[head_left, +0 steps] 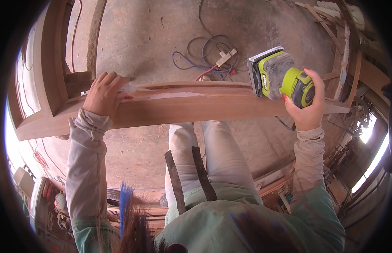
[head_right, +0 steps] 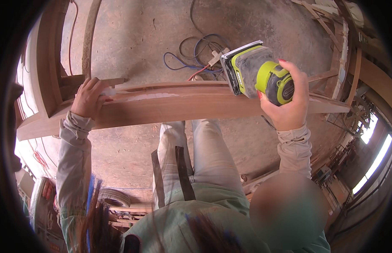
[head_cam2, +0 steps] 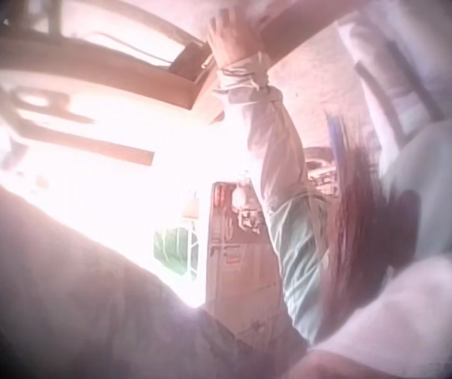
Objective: The person uses a handheld electric sander to smooth a long wooden plank resting on a workbench. They move the sander along the plank's length, then flip the plank to sand the opposite side. The person also uses a sanding block to finish the edges.
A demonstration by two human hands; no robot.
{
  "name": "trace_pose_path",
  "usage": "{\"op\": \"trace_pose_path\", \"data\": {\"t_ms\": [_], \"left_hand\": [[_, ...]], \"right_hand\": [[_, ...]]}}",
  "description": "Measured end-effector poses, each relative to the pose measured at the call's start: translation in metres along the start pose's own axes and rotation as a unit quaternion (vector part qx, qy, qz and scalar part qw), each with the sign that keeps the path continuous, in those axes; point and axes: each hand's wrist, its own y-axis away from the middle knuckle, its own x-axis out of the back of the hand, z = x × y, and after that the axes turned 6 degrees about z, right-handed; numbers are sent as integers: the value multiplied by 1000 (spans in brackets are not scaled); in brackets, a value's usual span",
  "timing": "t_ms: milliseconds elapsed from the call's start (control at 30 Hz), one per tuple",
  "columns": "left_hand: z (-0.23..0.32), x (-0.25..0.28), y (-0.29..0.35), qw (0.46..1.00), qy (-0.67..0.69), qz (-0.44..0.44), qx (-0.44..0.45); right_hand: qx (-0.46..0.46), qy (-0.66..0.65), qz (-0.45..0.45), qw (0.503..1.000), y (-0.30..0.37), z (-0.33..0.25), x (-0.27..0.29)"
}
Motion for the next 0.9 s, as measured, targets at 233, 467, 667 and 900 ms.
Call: {"op": "trace_pose_path", "data": {"t_ms": [233,467,667,900], "left_hand": [[2,0,1,1000,-3,11,-4],[7,2,-1,1000,-13,2,3],[1,0,-2,1000,1,12,-3],[3,0,-3,1000,-3,15,-4]], "right_hand": [[-4,-4,1,1000,2,2,0],[-9,-9,-6,1000,2,3,0],[1,1,-4,1000,1,2,0],[-18,-2,-27,999,4,6,1]]}}
